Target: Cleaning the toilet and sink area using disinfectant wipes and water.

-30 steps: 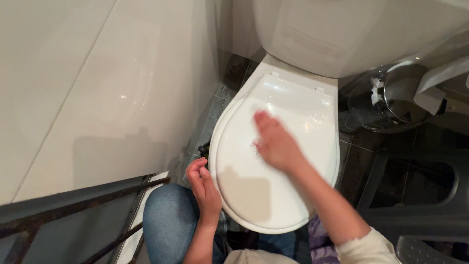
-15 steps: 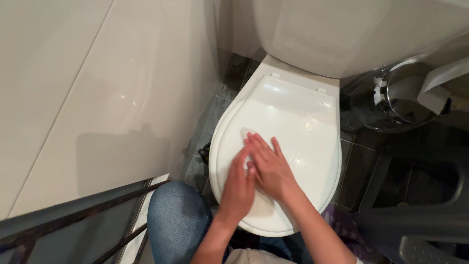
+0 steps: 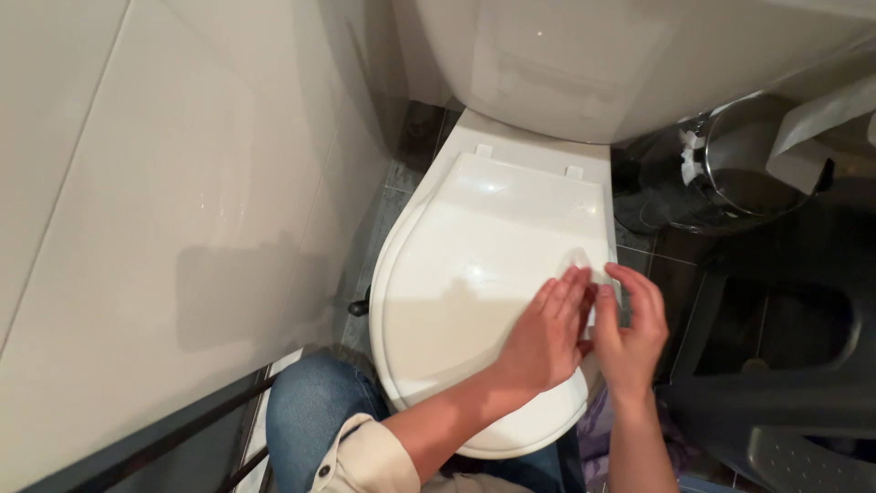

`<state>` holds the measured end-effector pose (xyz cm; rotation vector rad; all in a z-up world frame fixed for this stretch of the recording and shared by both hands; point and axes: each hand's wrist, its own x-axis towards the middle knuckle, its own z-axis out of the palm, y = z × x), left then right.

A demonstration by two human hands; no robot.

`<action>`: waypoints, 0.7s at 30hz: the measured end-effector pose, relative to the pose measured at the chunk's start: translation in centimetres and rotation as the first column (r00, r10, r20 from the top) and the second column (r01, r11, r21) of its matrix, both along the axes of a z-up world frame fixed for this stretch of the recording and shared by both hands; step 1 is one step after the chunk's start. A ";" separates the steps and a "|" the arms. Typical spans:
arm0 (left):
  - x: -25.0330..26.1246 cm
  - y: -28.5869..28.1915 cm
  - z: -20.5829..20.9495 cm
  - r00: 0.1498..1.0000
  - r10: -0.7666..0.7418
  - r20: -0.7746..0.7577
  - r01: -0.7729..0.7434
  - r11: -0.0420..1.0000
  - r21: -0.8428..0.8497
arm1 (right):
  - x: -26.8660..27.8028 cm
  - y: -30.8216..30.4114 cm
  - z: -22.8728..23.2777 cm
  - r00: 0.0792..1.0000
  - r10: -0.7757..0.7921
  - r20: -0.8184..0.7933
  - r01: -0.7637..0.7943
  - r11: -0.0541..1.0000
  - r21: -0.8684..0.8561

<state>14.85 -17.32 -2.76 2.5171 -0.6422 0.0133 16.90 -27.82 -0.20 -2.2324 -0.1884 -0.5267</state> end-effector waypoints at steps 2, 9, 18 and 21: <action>2.8 -0.6 -2.3 0.998 -0.044 0.046 0.040 0.995 0.091 | 0.9 -1.4 -0.3 1.000 -0.025 0.019 0.025 1.000 0.006; 15.0 -0.8 -5.7 0.964 0.082 0.252 -0.143 0.961 0.236 | 4.0 -3.9 -1.2 0.995 -0.091 -0.027 0.092 0.995 0.046; 21.3 8.4 -5.2 0.871 0.394 -0.294 -0.488 0.767 -0.417 | 16.5 4.4 0.8 0.907 0.338 -0.252 -0.317 0.940 0.124; 21.7 10.6 -3.9 0.836 0.356 -0.419 -0.542 0.656 -0.525 | 20.5 7.3 -2.8 0.862 0.406 -0.303 -0.393 0.913 0.105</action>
